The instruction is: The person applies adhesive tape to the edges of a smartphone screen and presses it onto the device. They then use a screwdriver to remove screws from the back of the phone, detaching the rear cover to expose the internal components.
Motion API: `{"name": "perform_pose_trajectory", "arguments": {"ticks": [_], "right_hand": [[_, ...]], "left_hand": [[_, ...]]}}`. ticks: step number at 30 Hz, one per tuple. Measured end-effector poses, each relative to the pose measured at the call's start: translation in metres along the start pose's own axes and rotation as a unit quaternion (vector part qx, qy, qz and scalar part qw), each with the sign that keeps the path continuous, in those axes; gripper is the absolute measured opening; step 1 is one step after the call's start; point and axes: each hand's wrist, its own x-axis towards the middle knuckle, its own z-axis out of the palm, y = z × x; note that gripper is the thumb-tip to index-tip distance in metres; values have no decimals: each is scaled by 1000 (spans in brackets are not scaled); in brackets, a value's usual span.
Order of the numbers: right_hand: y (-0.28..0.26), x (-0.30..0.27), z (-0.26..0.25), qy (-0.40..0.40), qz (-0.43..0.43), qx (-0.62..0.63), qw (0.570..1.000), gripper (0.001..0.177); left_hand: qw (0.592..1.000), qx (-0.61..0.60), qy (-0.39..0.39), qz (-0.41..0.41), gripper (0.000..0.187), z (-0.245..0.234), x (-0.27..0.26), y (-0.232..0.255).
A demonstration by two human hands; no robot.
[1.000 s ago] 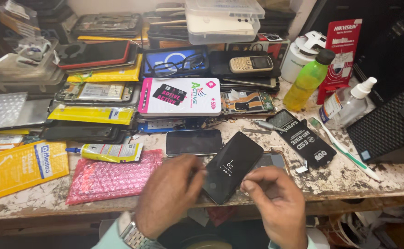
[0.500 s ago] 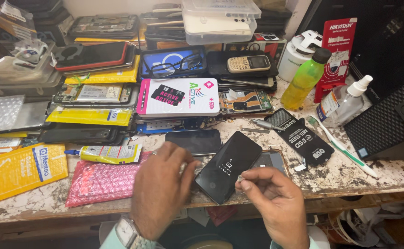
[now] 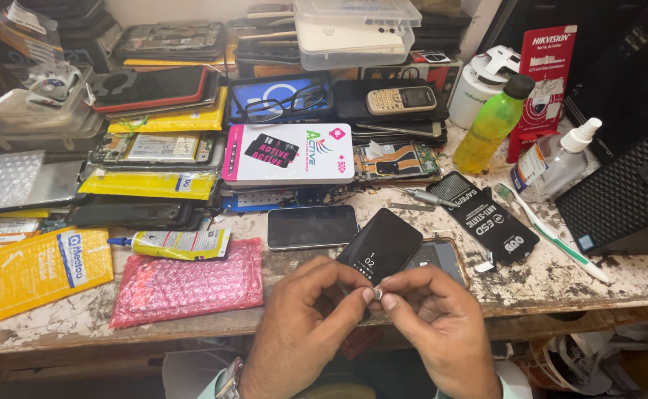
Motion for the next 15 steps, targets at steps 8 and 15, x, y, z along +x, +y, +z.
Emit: {"name": "perform_pose_trajectory", "arguments": {"ticks": [8, 15], "right_hand": [[-2, 2, 2, -4, -5, -27, 1000, 21], [-4, 3, 2, 11, 20, -83, 996, 26]], "left_hand": [[996, 79, 12, 43, 15, -1, -2, 3], [974, 193, 21, 117, 12, -2, -2, 4]]}}
